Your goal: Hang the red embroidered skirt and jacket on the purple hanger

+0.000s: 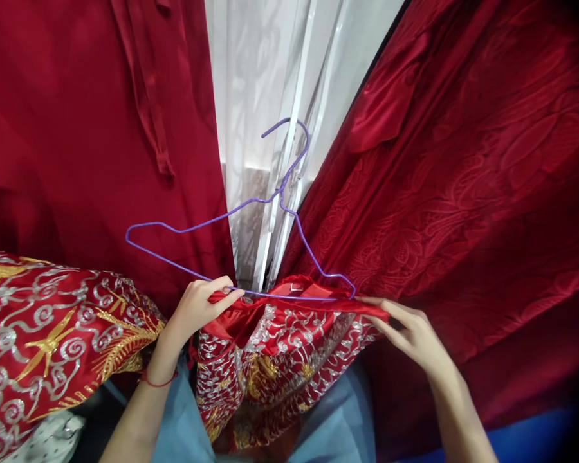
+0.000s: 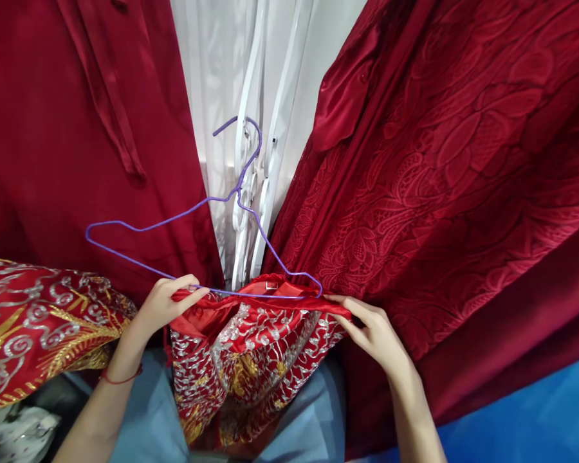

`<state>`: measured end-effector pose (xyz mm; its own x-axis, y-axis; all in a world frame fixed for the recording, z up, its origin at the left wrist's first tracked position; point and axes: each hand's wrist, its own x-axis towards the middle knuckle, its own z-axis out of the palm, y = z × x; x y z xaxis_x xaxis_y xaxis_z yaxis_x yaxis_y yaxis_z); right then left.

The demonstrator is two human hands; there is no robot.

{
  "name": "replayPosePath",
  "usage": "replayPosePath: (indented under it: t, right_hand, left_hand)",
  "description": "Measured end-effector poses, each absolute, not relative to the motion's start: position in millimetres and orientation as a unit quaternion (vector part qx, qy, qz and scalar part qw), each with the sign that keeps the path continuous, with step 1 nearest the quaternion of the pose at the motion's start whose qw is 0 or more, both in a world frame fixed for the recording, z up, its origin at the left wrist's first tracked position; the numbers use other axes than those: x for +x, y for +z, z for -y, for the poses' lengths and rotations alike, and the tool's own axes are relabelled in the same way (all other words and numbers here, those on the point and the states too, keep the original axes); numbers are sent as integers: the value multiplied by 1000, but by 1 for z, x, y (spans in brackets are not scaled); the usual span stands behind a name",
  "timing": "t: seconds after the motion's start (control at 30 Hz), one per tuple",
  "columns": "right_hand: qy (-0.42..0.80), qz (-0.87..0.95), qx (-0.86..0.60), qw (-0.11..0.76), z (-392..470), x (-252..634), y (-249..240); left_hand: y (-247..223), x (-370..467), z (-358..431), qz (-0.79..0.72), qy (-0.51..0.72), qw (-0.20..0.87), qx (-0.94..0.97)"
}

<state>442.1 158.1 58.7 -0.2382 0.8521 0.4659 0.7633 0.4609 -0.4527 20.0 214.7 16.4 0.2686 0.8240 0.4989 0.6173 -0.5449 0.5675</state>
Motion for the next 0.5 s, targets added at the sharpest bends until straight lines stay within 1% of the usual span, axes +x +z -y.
replayPosePath:
  t: [0.1, 0.27, 0.43, 0.5]
  right_hand:
    - [50, 799, -474, 368, -165, 437, 64]
    - [5, 803, -388, 453, -185, 419, 82]
    - [-35, 741, -360, 565, -205, 381, 98]
    - [-46, 743, -353, 566, -212, 362, 105]
  left_hand:
    - [21, 19, -211, -451, 375, 123, 800]
    - [33, 22, -206, -465, 344, 123, 807]
    - [31, 35, -208, -455, 353, 156, 802]
    - [28, 42, -208, -457, 365, 166, 794]
